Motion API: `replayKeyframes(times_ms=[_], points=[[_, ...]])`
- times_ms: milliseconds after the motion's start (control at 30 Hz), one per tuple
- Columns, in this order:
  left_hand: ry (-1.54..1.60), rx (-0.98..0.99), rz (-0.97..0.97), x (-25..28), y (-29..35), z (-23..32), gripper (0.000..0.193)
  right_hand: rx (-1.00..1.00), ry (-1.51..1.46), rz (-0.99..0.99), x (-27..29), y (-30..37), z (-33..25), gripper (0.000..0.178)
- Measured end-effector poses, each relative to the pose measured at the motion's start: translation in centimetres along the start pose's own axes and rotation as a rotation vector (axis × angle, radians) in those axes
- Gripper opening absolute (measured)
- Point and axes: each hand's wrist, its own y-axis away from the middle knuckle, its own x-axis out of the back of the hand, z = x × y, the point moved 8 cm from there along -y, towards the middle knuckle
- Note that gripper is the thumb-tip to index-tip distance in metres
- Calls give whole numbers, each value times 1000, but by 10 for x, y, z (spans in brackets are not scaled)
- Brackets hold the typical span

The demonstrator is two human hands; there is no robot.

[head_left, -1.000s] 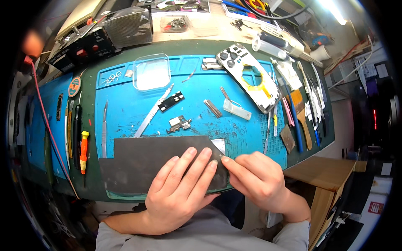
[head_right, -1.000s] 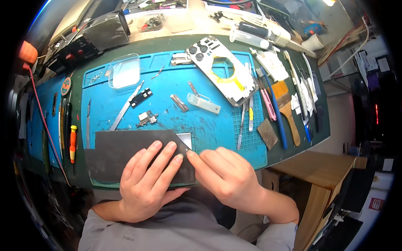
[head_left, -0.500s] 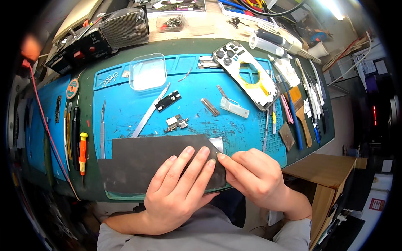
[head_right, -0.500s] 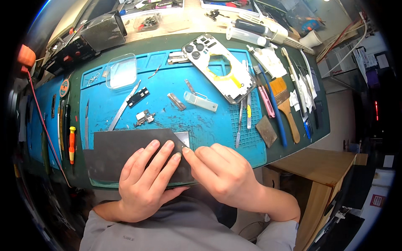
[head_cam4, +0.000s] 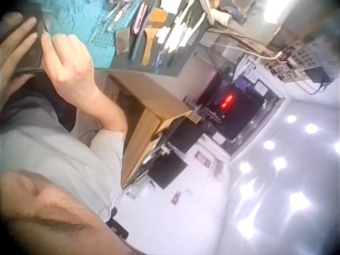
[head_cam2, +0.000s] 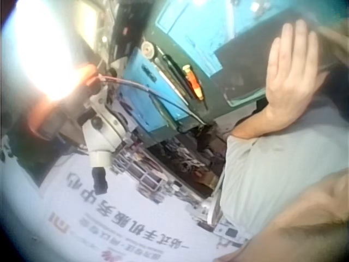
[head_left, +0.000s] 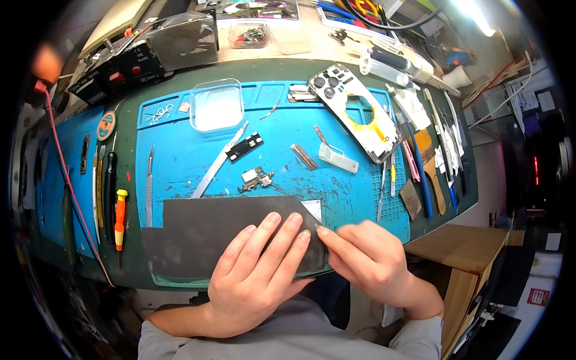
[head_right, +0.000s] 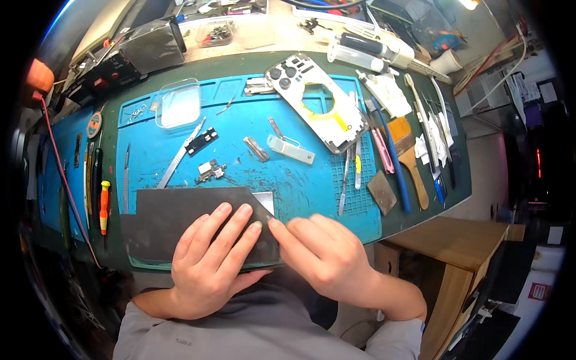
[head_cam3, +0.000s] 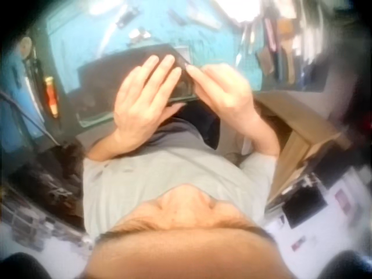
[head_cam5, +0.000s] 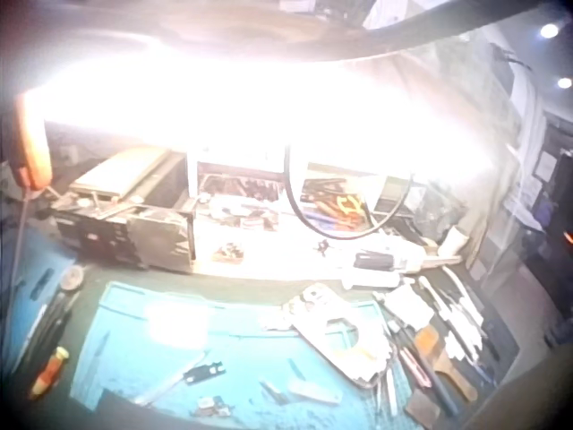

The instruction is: The person holds a small rectangular metal piece and uses a rotary tool to grind its edges. They then switch to a sanding block to smooth the same piece by hand, alternating between grinding and sanding to refine the edges.

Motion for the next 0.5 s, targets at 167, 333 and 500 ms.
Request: replayKeyframes(times_ms=[167, 333, 500], points=[[-13, 18, 11, 1, 0, -1, 55, 24, -8, 7, -1, -5, -1, 46], [-1, 21, 3, 1, -1, -1, 55, 12, -12, -1, -1, -3, 0, 46], [5, 20, -2, 1, 0, -1, 55, 9, -2, -21, 2, 2, -1, 44]])
